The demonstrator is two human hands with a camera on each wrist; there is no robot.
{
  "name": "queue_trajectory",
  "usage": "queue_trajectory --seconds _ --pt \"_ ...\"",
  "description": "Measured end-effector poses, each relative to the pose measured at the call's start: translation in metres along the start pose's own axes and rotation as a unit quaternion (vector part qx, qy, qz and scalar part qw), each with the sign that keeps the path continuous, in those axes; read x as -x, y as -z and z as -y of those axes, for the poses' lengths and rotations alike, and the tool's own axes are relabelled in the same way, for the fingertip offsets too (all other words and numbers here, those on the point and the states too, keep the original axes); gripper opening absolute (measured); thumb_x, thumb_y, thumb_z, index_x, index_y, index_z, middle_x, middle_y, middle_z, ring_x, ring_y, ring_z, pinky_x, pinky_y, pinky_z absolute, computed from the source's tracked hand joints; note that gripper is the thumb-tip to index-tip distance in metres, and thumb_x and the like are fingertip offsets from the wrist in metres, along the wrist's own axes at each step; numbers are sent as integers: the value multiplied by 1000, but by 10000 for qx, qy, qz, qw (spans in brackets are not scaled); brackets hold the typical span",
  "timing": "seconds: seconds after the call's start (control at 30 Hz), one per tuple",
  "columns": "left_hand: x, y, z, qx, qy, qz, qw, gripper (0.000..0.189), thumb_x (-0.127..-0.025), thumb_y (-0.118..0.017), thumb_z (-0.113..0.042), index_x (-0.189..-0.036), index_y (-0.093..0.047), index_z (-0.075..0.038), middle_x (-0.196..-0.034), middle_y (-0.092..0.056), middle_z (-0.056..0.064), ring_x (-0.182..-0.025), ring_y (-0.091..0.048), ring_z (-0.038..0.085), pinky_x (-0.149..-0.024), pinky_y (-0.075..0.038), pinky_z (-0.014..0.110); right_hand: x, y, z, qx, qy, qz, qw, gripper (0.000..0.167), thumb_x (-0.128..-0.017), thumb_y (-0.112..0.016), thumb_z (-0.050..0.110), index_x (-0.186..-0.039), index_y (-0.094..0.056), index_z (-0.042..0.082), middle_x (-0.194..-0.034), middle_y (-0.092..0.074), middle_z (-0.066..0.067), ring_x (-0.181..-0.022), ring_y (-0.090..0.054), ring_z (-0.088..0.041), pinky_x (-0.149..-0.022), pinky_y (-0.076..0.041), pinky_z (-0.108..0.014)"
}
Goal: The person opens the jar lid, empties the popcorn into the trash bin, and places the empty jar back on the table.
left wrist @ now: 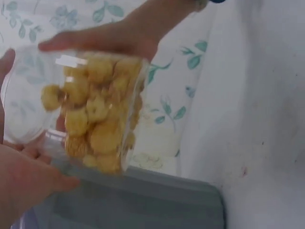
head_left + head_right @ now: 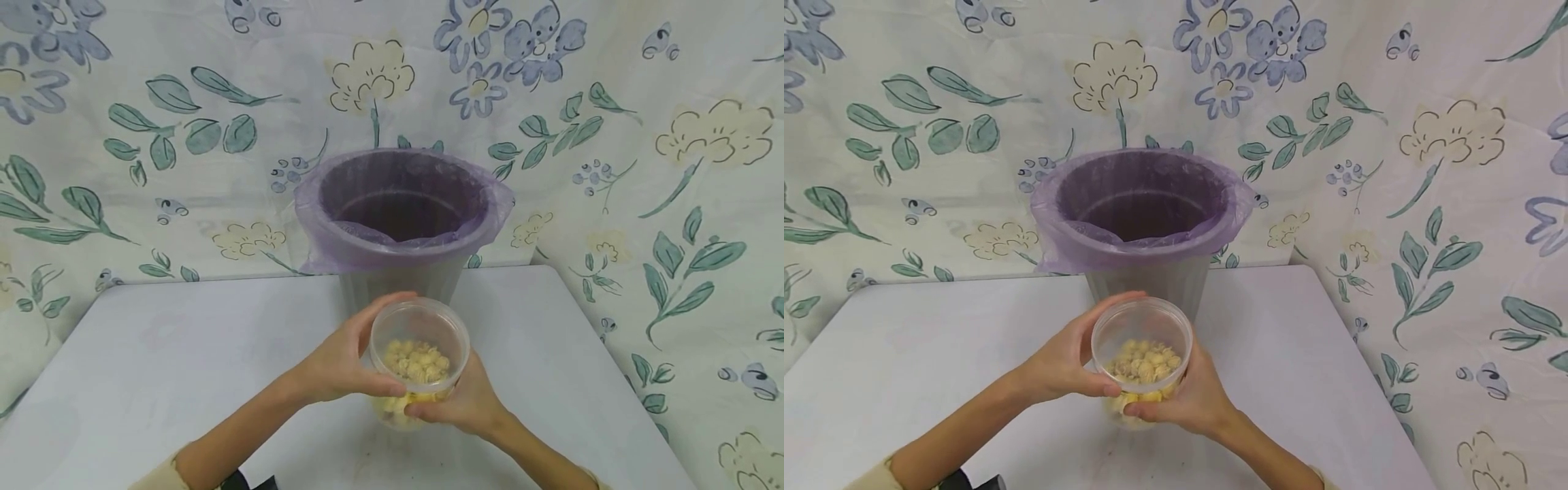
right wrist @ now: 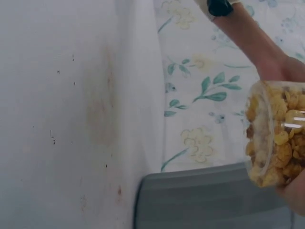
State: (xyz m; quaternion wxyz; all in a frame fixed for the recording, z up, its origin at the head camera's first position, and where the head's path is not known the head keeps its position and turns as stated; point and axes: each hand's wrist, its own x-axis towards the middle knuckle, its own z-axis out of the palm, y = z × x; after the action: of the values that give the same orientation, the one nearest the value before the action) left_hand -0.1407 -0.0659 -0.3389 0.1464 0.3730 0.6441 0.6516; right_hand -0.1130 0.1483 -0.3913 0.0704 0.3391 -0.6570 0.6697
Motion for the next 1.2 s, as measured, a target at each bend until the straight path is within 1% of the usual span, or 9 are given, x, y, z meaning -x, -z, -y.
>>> queue_trajectory --seconds 0.17,0.27,0.4,0.5,0.6,0.73,0.87,1.03,1.2 --pt "2 -12 1 -582 -220 -775 9951 98 -71 -91 -21 -152 -37 -10 -143 -51 7 -129 -46 33 -106 -30 60 -2 -1 0 163 -64 -259 9995 98 -74 -89 40 -149 -36 7 -139 -49 -19 -122 -49 -39 -103 -43 -39" --pt "4 -16 0 -879 -248 -1031 9905 98 -70 -92 -20 -152 -37 -12 -144 -51 5 -132 -44 31 -106 -28 62 -2 -2 0 177 -133 -379 9990 99 -73 -90 40 -150 -36 9 -140 -48 -19 -122 -47 -40 -103 -43 -38" --pt "5 -21 0 -1018 -87 -1329 9858 99 -70 -91 -21 -152 -37 -13 -146 -49 3 -133 -44 30 -107 -27 62 -1 -3 0 212 -236 -475 9984 97 -72 -91 28 -150 -36 10 -140 -48 -17 -122 -48 -40 -102 -45 -38" --pt "6 -24 0 -1009 -4 -1469 9840 100 -71 -91 -28 -153 -36 -14 -148 -47 2 -132 -44 29 -107 -27 61 -2 -3 -1 215 -265 -508 9981 98 -69 -91 14 -149 -36 10 -140 -48 -17 -122 -49 -39 -101 -46 -39" --pt "6 -26 -1 -1029 36 -1537 9827 100 -72 -90 -32 -153 -35 -14 -147 -48 3 -129 -46 30 -106 -29 60 -2 -3 -1 233 -275 -537 9979 99 -67 -91 10 -149 -36 9 -140 -48 -18 -122 -49 -39 -101 -46 -39" --pt "6 -27 -2 -1022 113 -1678 9805 100 -72 -90 -28 -154 -33 -14 -147 -48 4 -129 -46 32 -106 -30 61 -2 -3 -1 382 -374 -541 9971 101 -69 -93 21 -150 -35 11 -139 -48 -16 -122 -49 -37 -101 -46 -39" --pt "6 -24 -6 -1027 75 -1787 9785 101 -74 -90 -28 -155 -31 -15 -146 -48 4 -128 -47 31 -105 -31 61 -1 -3 -1 565 -400 -491 9964 102 -71 -93 31 -151 -32 12 -138 -49 -16 -120 -50 -35 -99 -47 -38" --pt "10 -15 -9 -915 68 -1867 9781 100 -75 -89 -30 -155 -30 -15 -147 -46 3 -128 -46 26 -104 -33 59 1 -1 -3 686 -383 -519 9956 99 -71 -93 27 -149 -34 10 -135 -51 -16 -118 -51 -32 -99 -46 -32" --pt "18 -5 -7 -769 95 -1977 9772 97 -77 -88 -23 -155 -31 -14 -152 -40 1 -132 -40 23 -106 -31 58 2 3 -5 691 -372 -583 9952 100 -70 -94 23 -149 -35 9 -140 -50 -12 -125 -49 -31 -106 -41 -32"
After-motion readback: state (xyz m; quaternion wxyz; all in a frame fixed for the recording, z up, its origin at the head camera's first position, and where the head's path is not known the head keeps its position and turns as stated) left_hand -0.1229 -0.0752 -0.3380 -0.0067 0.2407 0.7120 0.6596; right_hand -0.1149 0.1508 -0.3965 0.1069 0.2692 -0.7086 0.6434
